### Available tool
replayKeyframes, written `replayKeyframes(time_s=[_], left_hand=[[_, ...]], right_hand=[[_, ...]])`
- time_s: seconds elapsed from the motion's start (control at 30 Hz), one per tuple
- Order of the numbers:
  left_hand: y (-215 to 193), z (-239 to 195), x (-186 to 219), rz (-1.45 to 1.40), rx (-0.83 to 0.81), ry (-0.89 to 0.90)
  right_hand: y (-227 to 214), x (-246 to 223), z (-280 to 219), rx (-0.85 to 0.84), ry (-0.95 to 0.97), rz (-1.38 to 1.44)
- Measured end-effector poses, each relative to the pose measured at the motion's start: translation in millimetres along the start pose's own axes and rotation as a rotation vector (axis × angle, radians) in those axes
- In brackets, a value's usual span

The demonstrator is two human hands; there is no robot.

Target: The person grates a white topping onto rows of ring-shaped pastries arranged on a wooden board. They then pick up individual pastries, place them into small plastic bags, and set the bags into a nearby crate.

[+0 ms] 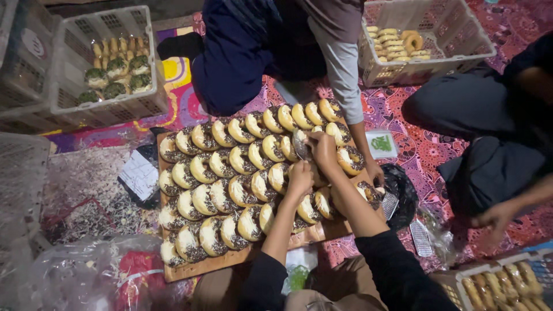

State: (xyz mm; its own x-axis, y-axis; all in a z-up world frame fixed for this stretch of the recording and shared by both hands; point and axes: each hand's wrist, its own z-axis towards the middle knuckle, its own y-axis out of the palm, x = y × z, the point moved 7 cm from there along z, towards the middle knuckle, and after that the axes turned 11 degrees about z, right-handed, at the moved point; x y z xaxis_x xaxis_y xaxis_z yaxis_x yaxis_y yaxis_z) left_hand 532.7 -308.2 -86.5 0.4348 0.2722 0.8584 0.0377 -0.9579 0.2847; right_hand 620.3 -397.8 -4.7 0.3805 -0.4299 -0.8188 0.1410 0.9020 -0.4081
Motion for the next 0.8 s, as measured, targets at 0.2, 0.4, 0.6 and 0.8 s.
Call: replayKeyframes(time_s=[0.2,0.4,0.6,0.8], left_hand=[[-3,-34,-13,0.146,0.028,0.105],[-45,-15,-27,-0.069,0.045,0.081],[-45,35,-38,-0.401,-0.139,0.051],[-48,16,-26,-0.267,-0.048,-0.044]], right_hand=[[-12,-11,7,0.043,0.110,-0.032],[-8,-46,0,0.010,0.112,0.071],[28,-79,-17,-0.156,-0.189,-0.090],[20,-90,-30,-0.205,-0.156,0.017]])
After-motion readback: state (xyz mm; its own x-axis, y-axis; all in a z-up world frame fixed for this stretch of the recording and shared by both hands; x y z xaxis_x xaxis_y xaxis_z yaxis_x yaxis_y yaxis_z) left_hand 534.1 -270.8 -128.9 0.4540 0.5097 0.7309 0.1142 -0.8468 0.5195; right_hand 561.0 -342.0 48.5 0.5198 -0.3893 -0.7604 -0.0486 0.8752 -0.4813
